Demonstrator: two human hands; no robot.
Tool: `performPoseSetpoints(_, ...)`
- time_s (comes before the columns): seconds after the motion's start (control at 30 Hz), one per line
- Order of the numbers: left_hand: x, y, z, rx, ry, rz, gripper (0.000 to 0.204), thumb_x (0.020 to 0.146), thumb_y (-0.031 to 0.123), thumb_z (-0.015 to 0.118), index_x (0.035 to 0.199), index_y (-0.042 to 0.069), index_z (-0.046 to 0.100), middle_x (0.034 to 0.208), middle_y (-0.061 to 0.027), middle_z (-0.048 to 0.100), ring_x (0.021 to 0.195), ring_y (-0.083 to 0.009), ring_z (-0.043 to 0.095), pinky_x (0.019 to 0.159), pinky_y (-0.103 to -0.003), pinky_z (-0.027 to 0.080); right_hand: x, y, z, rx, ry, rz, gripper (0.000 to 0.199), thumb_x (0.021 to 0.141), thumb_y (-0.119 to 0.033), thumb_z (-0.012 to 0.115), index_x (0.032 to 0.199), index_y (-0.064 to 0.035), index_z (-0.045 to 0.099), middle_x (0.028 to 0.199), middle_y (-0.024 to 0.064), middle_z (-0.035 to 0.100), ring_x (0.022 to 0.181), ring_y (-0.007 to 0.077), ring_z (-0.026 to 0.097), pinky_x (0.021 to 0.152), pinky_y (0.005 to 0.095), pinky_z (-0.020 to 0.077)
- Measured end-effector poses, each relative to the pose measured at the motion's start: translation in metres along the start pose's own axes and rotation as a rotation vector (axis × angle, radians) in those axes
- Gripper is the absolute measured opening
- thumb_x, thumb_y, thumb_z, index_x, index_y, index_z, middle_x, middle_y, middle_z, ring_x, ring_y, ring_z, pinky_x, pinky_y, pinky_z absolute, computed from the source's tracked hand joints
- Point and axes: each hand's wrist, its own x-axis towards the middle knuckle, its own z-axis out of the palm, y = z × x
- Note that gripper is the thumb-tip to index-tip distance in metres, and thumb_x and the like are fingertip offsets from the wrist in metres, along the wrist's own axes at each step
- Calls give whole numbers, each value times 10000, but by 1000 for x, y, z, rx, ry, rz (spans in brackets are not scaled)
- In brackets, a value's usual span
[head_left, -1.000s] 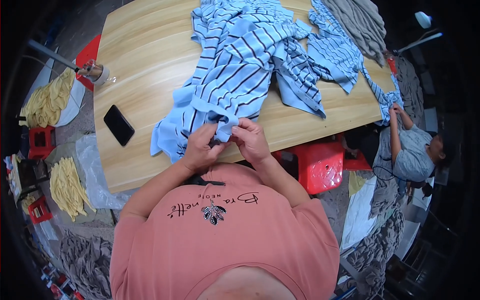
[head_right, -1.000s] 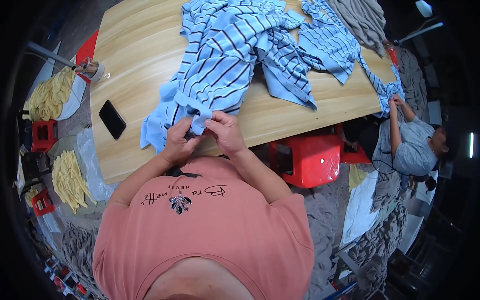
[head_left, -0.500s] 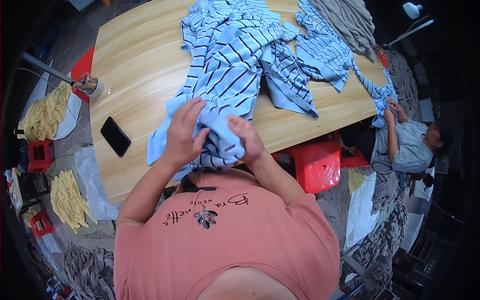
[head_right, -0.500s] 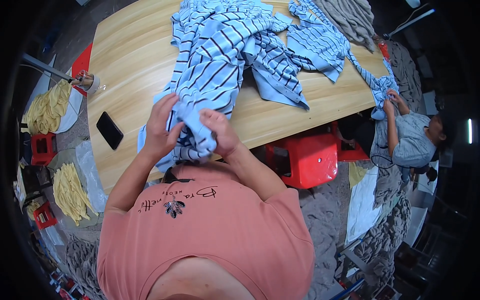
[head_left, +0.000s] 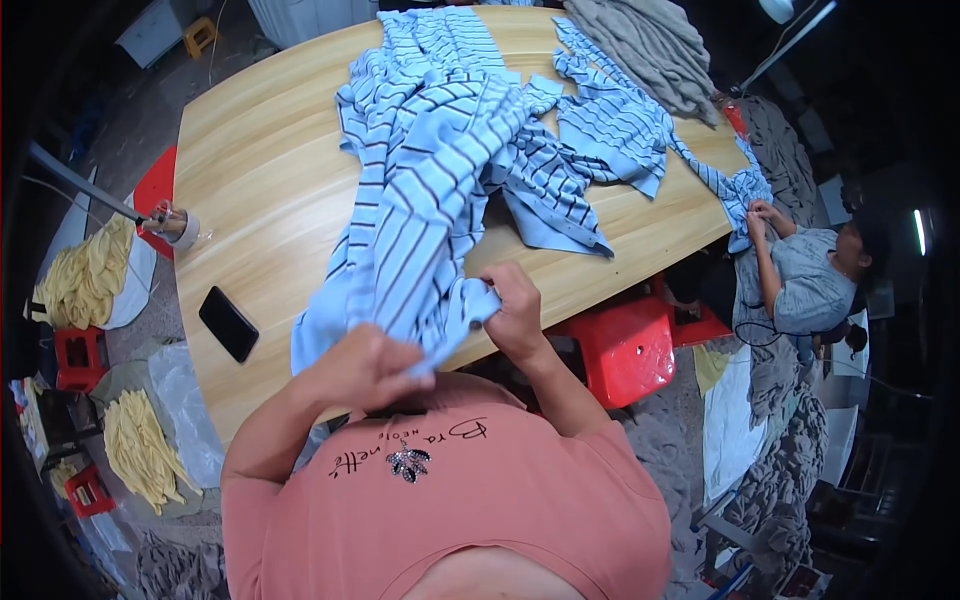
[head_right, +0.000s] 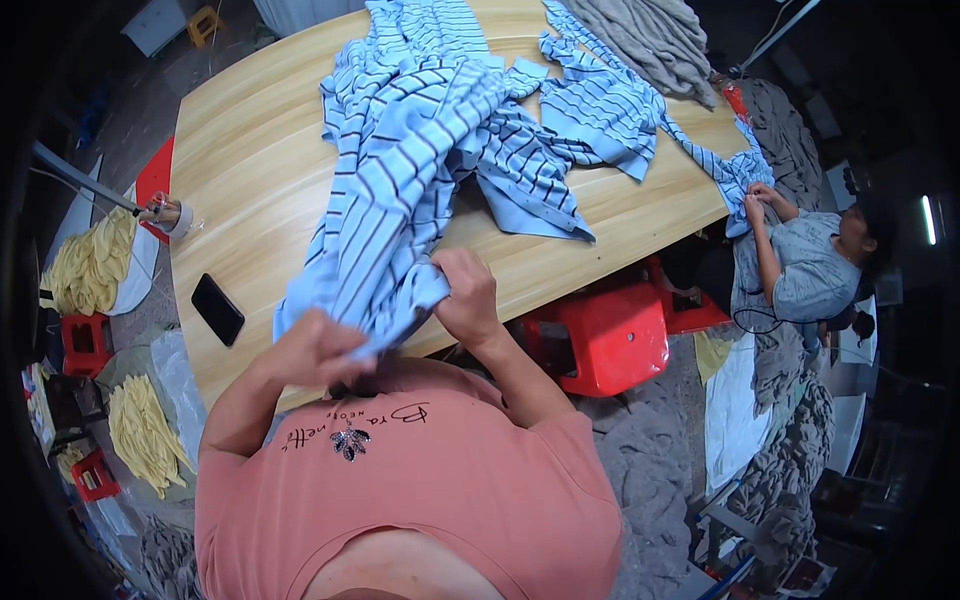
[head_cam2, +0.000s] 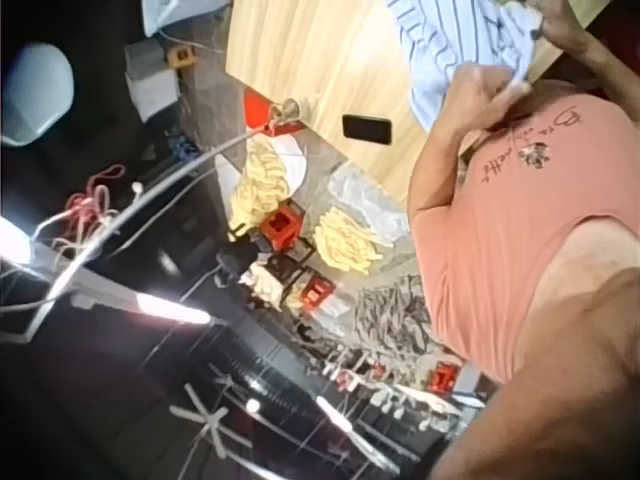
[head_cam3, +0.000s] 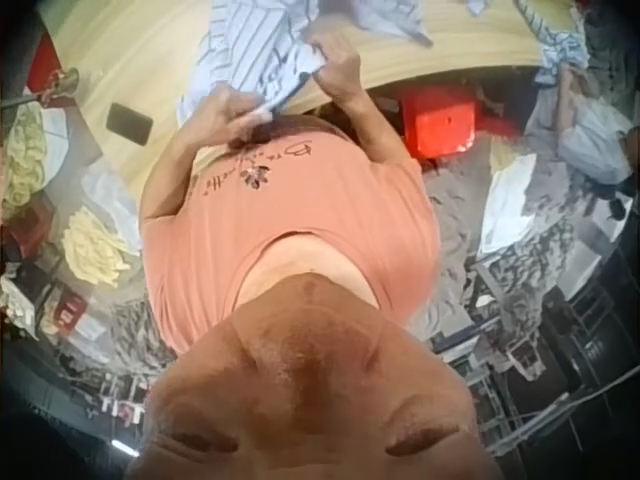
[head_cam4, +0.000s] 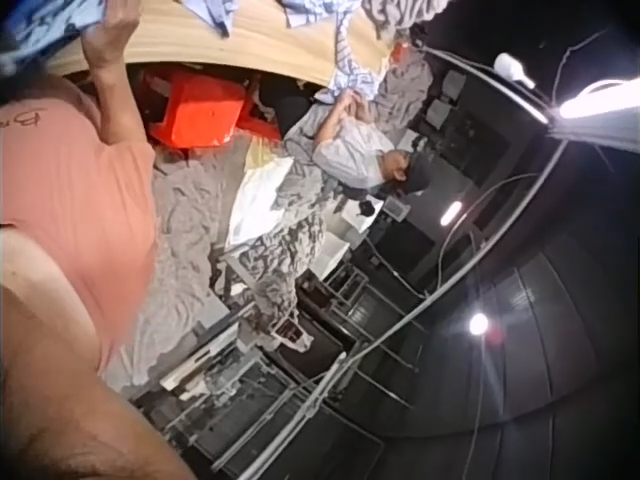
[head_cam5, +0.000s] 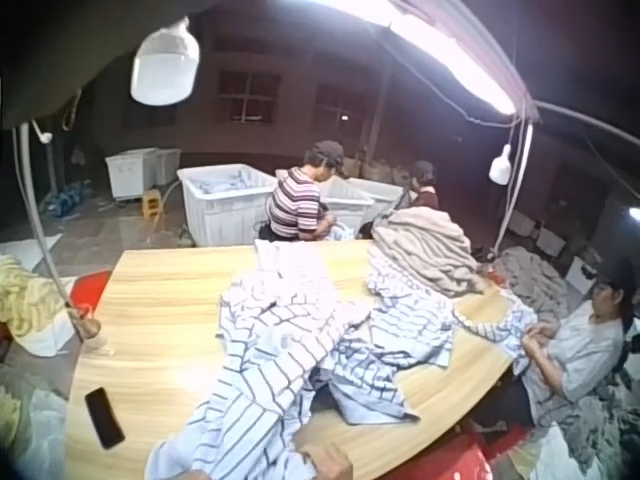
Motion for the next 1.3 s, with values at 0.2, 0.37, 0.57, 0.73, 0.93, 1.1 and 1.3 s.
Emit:
performPoseSetpoints(0.2, -31, 39, -34, -727, -50, 748, 185, 803, 79, 583, 669, -47, 572, 583, -128, 531, 475, -255, 529, 439, -341, 384, 34, -68, -48, 349, 145, -304, 250, 728, -62, 659, 911, 9, 505, 700, 119, 608, 726, 228, 621, 659, 354, 522)
performPoseSetpoints(0.37, -31, 24, -18, -681, 82, 571, 231, 786, 124, 613, 618, -34, 597, 542, -132, 550, 435, -248, 545, 439, -334, 416, 68, -77, -49, 620, 298, -365, 313, 762, -171, 659, 954, 4, 485, 797, 145, 582, 680, 232, 583, 590, 321, 486)
performPoseSetpoints(0.57, -42, 12, 15, -516, 232, 27, 176, 811, 94, 602, 965, 13, 625, 935, -85, 627, 898, -180, 583, 806, -314, 427, 81, -116, 27, 490, -153, -744, 302, 674, -110, 601, 967, -63, 545, 824, 90, 543, 739, 219, 541, 634, 326, 410)
performPoseSetpoints(0.73, -45, -40, 31, -889, 194, -17, 245, 835, 160, 566, 980, -33, 603, 885, -85, 634, 791, -151, 594, 724, -272, 468, 35, -67, 69, 91, -183, -312, 213, 699, -109, 571, 902, -53, 543, 789, 116, 554, 748, 266, 556, 622, 329, 436)
performPoseSetpoints(0.93, -42, -45, 47, -1218, 591, -184, 223, 864, 154, 524, 883, -51, 609, 774, -78, 636, 672, -129, 594, 604, -244, 473, 22, -50, 44, 472, -732, 97, 297, 791, -272, 594, 899, -10, 507, 830, 179, 573, 747, 343, 571, 608, 388, 444)
performPoseSetpoints(1.1, -37, -89, 59, -825, 495, -361, 157, 850, 107, 531, 770, 8, 624, 639, 33, 573, 587, -28, 477, 501, -200, 370, -14, -30, 76, 572, -643, 80, 456, 767, -372, 608, 998, 5, 498, 853, 223, 561, 797, 369, 567, 671, 394, 438)
performPoseSetpoints(1.3, -54, -189, 135, -402, 644, -457, 133, 792, 80, 545, 810, -21, 630, 695, -15, 611, 648, -68, 528, 586, -231, 426, -57, 33, 134, 422, -841, 66, 307, 749, -209, 623, 993, -42, 539, 830, 139, 606, 734, 300, 595, 631, 366, 457)
